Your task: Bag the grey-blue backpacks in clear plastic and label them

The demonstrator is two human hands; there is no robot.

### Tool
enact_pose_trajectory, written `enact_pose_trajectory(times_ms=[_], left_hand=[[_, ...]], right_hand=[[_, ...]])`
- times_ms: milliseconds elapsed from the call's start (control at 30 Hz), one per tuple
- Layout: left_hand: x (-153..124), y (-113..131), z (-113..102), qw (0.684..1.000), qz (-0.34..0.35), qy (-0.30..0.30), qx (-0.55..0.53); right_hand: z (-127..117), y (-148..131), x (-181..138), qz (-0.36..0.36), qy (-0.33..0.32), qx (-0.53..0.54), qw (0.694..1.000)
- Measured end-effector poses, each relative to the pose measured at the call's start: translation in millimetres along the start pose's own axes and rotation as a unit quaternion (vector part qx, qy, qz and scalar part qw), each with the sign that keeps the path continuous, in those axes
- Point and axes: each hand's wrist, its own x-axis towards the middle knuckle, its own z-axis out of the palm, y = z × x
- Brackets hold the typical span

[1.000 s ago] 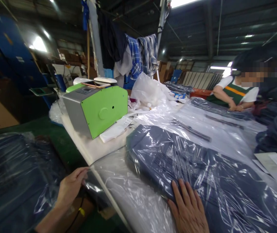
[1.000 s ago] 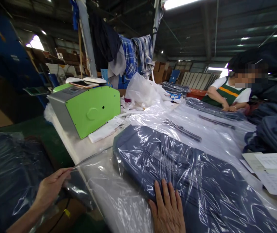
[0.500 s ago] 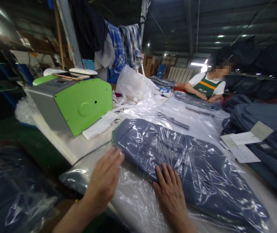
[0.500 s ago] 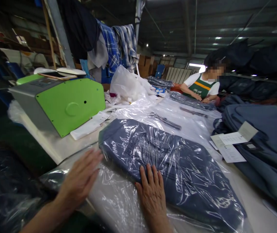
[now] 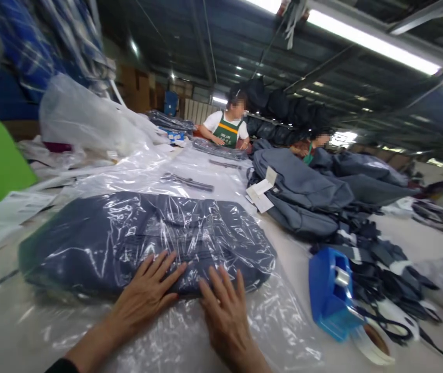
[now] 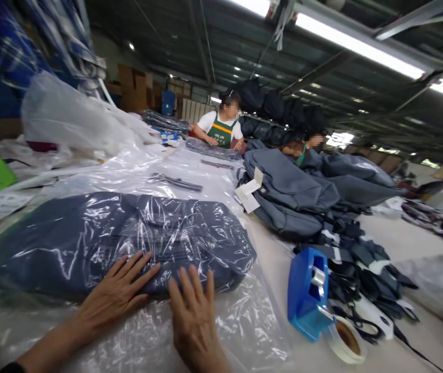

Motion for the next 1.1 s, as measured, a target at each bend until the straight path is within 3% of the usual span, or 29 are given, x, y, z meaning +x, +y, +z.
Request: enact_pose_trajectory(times_ms=[67, 133, 267, 400, 467, 533, 633, 800, 933, 1100], left_hand=[[2, 1, -1, 1.0, 0.009, 0.004, 0.006], [4, 2, 1, 1.0, 0.016, 0.011, 0.006], [5, 0, 5, 0.999, 0.02, 0.027, -0.001], [5, 0, 6, 0.999, 0.02, 0.033, -0.019], [6, 1, 4, 0.999, 0.02, 0.035, -0.029], [8, 2, 1, 0.999, 0.014, 0.03, -0.038], [9, 3, -2, 0.999, 0.003, 0.023, -0.044], [10, 2, -1, 0.999, 0.008, 0.026, -0.043], [9, 0, -1, 1.0, 0.016, 0.015, -0.014], [8, -1, -2, 1.0, 0.02, -0.011, 0.007]], right_hand=[[-26, 31, -34, 0.109, 0.038, -0.079, 0.99], [-44, 66, -74, 0.252, 0.037, -0.134, 0.958], [-68, 110, -144, 0.568, 0.012, 0.02, 0.823], [-89, 116, -175, 0.691, 0.027, 0.207, 0.692], [-96, 114, -180, 0.702, 0.033, 0.255, 0.665], [-100, 110, -185, 0.677, 0.052, 0.276, 0.68], [-99, 101, -191, 0.631, 0.08, 0.259, 0.727], [-91, 92, -181, 0.622, 0.033, 0.212, 0.753], [-84, 99, -172, 0.602, 0.063, 0.091, 0.791], [-82, 119, -191, 0.542, 0.032, 0.024, 0.84]])
